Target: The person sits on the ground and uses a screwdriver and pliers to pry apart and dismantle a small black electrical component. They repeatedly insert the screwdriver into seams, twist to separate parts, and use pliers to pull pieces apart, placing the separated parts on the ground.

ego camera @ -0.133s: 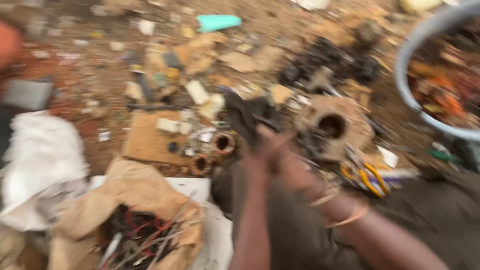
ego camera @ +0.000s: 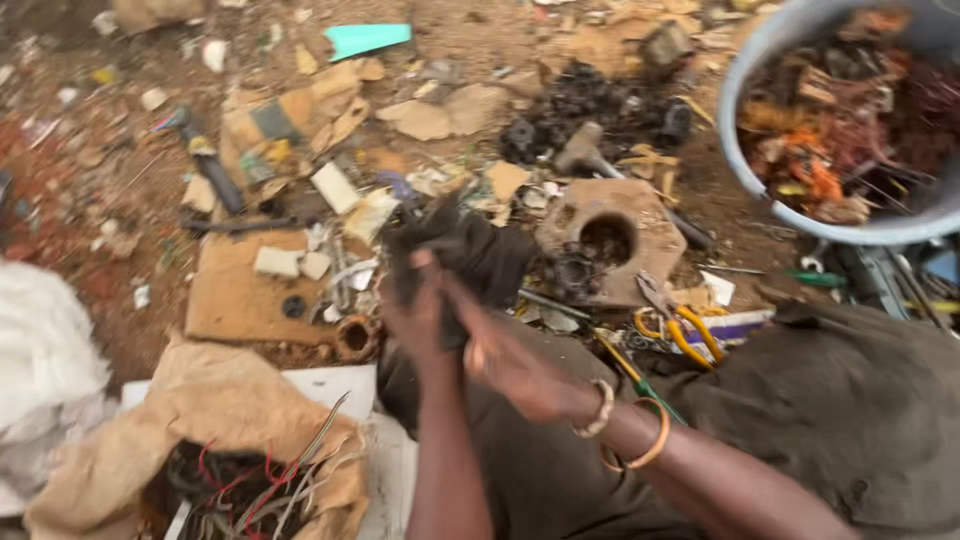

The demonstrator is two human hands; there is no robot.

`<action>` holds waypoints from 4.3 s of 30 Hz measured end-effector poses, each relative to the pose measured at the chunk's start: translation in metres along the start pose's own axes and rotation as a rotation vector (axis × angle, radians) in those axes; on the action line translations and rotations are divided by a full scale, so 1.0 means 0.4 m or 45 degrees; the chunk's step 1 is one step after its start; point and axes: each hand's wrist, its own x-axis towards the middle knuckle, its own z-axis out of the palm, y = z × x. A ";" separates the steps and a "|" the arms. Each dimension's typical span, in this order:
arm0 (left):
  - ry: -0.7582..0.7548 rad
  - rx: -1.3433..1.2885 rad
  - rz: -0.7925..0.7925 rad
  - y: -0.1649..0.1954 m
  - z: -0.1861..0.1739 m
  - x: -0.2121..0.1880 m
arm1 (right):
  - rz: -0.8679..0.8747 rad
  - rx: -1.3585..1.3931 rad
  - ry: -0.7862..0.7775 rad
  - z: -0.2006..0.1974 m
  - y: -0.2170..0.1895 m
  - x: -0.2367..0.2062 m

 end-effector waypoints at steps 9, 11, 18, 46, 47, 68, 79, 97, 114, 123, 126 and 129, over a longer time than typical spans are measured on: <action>0.299 1.811 0.841 0.173 -0.059 0.125 | 0.637 -1.141 0.666 -0.310 0.059 -0.279; 0.096 1.575 1.061 0.144 0.046 0.056 | 0.559 -1.556 0.549 -0.396 0.128 -0.277; -1.031 1.534 0.508 -0.007 0.324 -0.213 | 0.455 -1.579 0.570 -0.443 0.356 -0.357; -0.673 0.778 0.495 -0.194 0.318 -0.104 | 0.871 0.844 0.713 -0.463 0.177 -0.307; -0.698 0.770 0.532 -0.200 0.305 -0.103 | 0.827 0.854 0.686 -0.448 0.154 -0.317; -0.912 0.510 -0.118 -0.217 0.327 -0.100 | 0.342 -2.236 0.271 -0.460 0.072 -0.246; -0.768 0.612 0.050 -0.234 0.345 -0.124 | 0.455 -2.411 0.029 -0.442 0.036 -0.203; -0.641 0.638 0.209 -0.254 0.378 -0.132 | 0.964 -1.649 -0.130 -0.574 0.094 -0.142; -0.744 0.521 0.225 -0.277 0.365 -0.120 | 1.187 -0.665 0.008 -0.588 0.245 -0.256; -0.858 0.709 0.154 -0.246 0.346 -0.105 | 0.948 -1.825 -0.132 -0.532 0.093 -0.231; -0.885 0.715 -0.008 -0.237 0.350 -0.102 | 0.725 -2.158 -0.033 -0.493 0.065 -0.206; -0.853 0.694 0.075 -0.233 0.352 -0.104 | 0.556 -2.366 0.017 -0.458 0.045 -0.190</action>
